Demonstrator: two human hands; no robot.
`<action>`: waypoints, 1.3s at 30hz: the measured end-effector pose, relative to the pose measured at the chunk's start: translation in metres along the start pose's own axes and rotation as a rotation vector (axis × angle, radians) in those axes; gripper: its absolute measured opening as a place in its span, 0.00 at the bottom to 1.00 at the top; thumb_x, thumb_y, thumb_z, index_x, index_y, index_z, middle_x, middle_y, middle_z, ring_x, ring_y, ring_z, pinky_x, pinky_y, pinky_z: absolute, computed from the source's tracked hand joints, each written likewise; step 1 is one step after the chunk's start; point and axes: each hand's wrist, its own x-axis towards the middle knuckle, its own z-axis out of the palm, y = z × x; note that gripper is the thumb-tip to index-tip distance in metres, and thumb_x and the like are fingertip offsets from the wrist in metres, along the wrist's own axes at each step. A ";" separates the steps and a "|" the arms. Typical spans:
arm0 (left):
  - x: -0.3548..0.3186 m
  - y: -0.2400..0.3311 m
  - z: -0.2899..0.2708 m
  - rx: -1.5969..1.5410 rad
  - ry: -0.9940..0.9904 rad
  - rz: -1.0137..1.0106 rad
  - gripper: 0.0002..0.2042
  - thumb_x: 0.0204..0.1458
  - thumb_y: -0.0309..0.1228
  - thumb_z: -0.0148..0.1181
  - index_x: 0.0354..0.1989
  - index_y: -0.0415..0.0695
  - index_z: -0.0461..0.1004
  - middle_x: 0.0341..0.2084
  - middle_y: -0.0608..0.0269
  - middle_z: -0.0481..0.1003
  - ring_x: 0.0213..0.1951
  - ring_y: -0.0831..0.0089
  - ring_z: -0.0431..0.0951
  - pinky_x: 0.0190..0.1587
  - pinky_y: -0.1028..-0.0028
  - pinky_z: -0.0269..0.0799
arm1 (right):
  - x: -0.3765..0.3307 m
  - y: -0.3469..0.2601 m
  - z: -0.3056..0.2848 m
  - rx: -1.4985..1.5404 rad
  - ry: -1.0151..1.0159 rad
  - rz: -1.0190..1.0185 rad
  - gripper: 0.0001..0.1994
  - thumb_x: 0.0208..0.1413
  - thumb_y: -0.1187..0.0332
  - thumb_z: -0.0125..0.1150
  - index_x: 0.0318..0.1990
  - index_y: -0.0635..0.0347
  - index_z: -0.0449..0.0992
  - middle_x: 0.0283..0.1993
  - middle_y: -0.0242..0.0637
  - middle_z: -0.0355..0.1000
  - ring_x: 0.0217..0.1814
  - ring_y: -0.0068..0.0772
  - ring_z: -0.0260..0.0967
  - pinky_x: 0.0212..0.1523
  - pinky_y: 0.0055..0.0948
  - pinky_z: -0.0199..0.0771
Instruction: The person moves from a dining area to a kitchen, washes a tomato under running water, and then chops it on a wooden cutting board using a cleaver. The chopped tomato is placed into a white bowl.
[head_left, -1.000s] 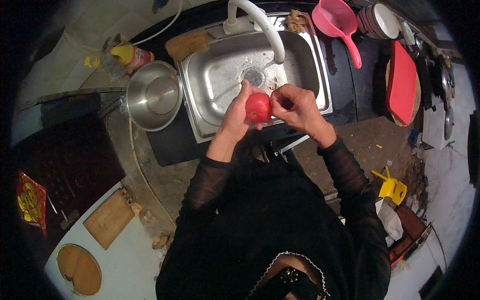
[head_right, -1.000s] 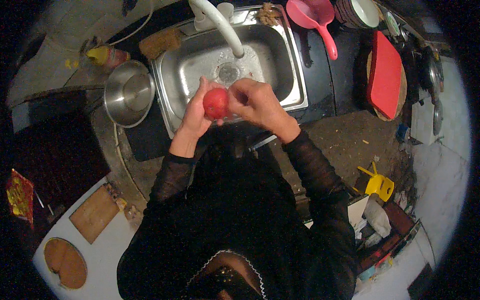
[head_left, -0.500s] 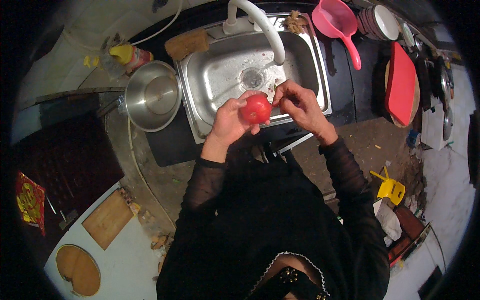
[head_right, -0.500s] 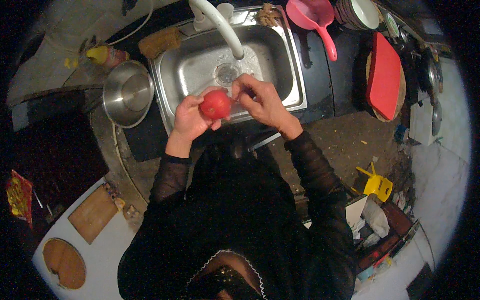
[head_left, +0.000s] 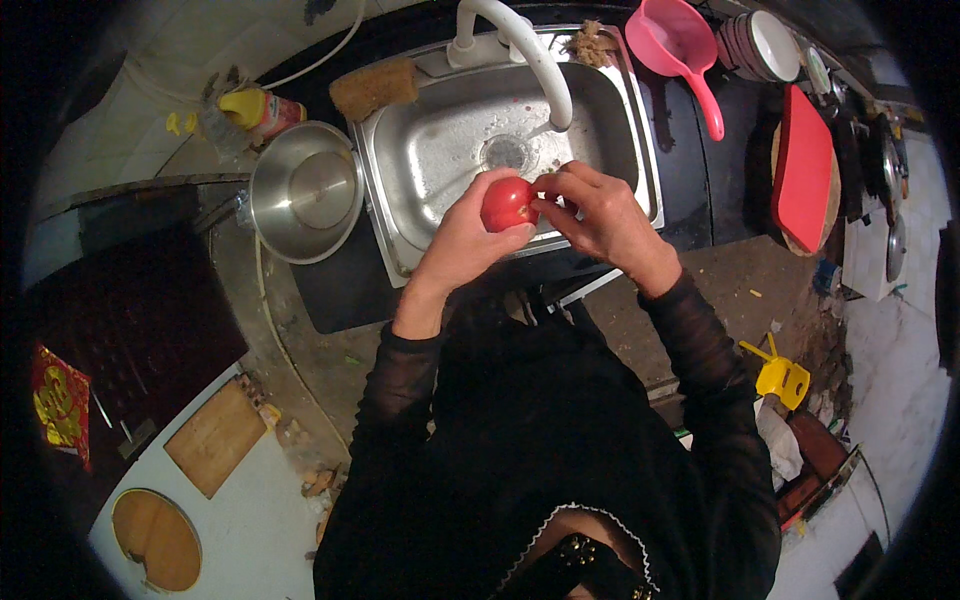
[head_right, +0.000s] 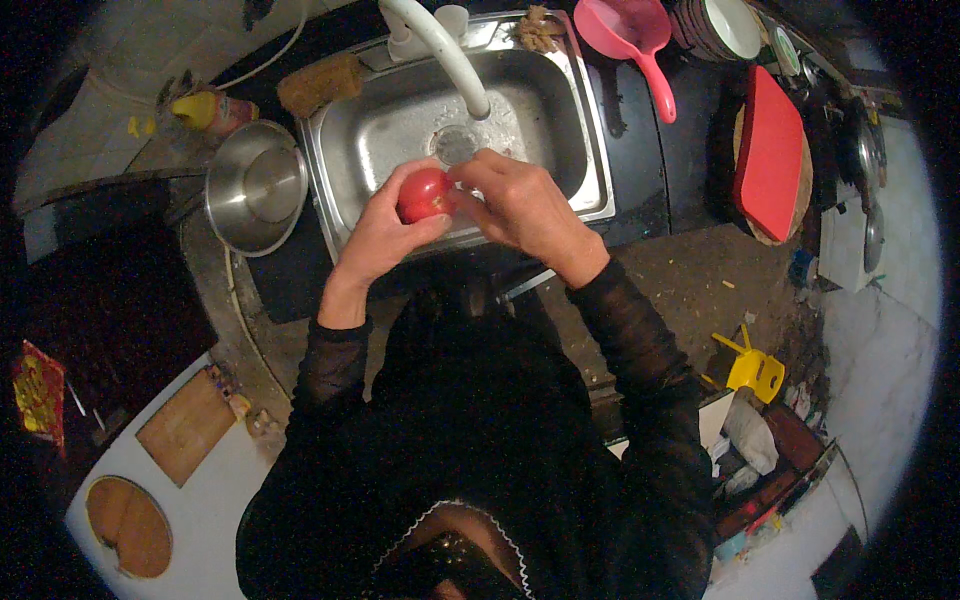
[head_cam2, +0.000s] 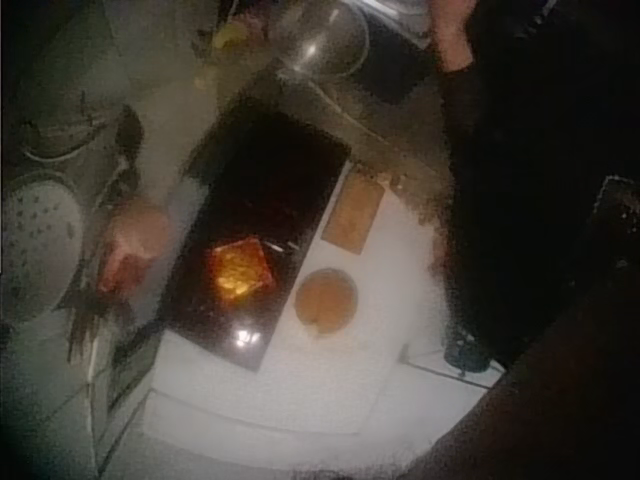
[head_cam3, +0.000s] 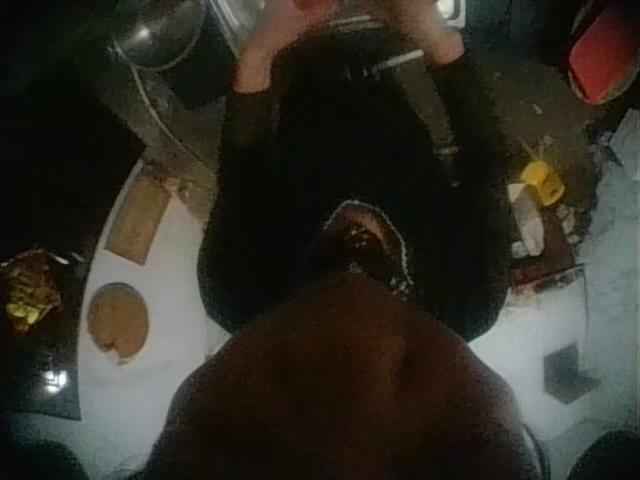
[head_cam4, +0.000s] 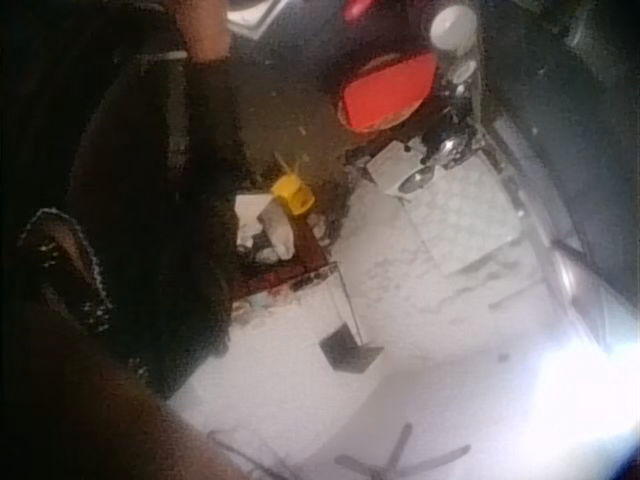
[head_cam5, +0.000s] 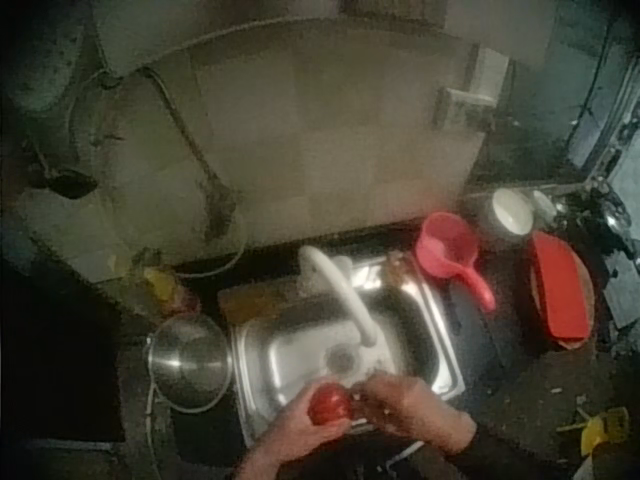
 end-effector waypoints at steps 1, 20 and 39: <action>0.000 0.000 0.001 0.042 0.015 -0.016 0.30 0.46 0.33 0.68 0.59 0.42 0.66 0.47 0.54 0.75 0.46 0.63 0.78 0.52 0.67 0.73 | 0.001 -0.001 -0.001 -0.030 -0.007 -0.022 0.10 0.52 0.74 0.68 0.42 0.63 0.77 0.34 0.42 0.72 0.30 0.41 0.74 0.31 0.34 0.74; -0.003 -0.005 -0.006 -0.387 -0.260 -0.218 0.25 0.46 0.27 0.64 0.55 0.40 0.68 0.35 0.58 0.76 0.32 0.74 0.79 0.28 0.78 0.72 | 0.006 0.004 -0.002 0.238 -0.102 0.231 0.08 0.46 0.70 0.65 0.31 0.64 0.77 0.25 0.42 0.71 0.25 0.34 0.71 0.29 0.31 0.72; -0.001 -0.014 -0.005 -0.156 -0.026 -0.140 0.25 0.44 0.29 0.68 0.53 0.40 0.72 0.41 0.61 0.77 0.39 0.73 0.77 0.44 0.74 0.74 | 0.007 0.002 0.003 0.111 -0.094 0.124 0.09 0.56 0.67 0.63 0.37 0.63 0.75 0.29 0.47 0.73 0.31 0.52 0.74 0.31 0.41 0.73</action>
